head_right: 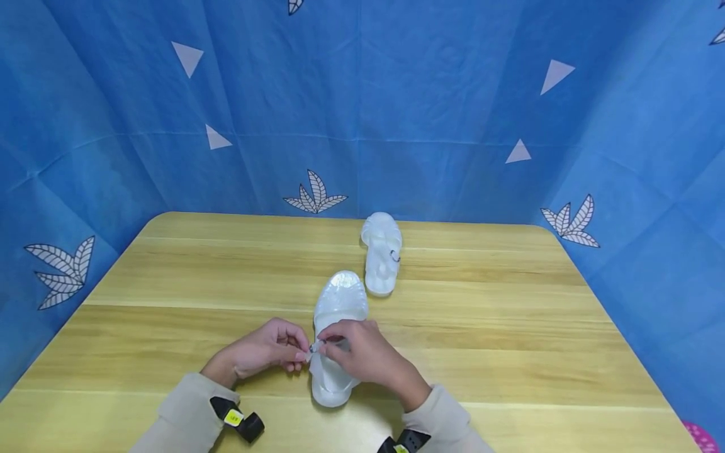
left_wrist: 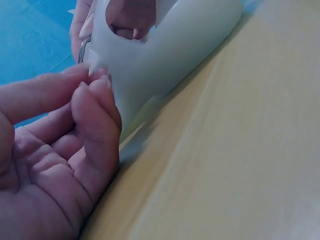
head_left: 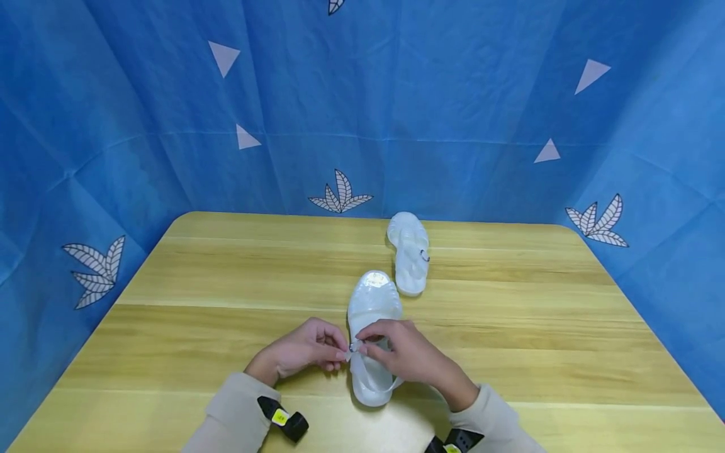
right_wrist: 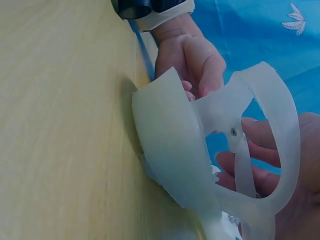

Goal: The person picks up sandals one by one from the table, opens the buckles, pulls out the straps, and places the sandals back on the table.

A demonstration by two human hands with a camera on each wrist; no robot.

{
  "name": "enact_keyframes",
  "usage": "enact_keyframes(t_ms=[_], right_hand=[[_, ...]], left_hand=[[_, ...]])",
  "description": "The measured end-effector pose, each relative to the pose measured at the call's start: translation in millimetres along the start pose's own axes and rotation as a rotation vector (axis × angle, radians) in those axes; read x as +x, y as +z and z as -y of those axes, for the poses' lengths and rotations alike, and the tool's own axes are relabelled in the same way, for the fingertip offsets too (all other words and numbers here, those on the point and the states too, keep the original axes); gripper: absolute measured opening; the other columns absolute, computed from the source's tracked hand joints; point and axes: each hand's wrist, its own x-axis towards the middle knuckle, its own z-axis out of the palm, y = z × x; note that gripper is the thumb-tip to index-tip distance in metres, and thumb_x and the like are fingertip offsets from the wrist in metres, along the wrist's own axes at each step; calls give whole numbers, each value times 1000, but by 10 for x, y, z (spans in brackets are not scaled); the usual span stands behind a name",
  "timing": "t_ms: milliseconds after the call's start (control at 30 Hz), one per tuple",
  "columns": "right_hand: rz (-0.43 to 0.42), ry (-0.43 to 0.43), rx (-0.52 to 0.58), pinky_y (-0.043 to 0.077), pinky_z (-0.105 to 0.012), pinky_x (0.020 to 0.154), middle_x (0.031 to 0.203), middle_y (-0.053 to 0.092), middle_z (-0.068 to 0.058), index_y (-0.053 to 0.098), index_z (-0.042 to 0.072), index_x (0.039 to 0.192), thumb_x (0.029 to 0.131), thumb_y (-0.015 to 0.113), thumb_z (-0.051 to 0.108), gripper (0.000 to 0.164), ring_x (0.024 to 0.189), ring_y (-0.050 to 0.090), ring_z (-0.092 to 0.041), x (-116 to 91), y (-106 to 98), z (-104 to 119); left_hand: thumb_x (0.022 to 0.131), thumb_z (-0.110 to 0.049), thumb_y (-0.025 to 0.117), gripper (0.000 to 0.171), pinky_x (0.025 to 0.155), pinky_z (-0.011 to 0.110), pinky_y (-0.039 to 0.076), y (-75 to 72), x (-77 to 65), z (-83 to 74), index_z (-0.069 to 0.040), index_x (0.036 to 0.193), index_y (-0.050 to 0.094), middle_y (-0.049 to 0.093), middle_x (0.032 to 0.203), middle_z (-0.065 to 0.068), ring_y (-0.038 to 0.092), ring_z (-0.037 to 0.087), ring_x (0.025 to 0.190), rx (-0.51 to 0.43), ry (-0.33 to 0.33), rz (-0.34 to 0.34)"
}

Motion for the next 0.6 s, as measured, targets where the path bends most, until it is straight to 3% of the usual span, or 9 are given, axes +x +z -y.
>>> enact_keyframes(t_ms=[67,167,600], right_hand=[[17,9,39,51,-28,81,100,70,2,69,11,104,91,62,21,18,94,64,-11,2,0,-10],[33,25,92,51,-27,81,100,69,2,69,11,105,91,62,19,17,93,63,-11,5,-2,-22],[44,44,144,50,-25,77,94,68,4,69,10,103,91,62,15,15,89,62,-9,9,43,-30]], left_hand=[[84,2,62,3,58,19,51,-1,5,25,3,87,62,65,76,4,60,9,65,-36,13,5],[85,2,61,5,58,18,51,2,11,50,-2,85,63,65,75,3,59,8,64,-79,35,17],[86,3,59,10,59,17,50,5,22,74,-5,84,64,65,75,1,59,6,65,-130,82,29]])
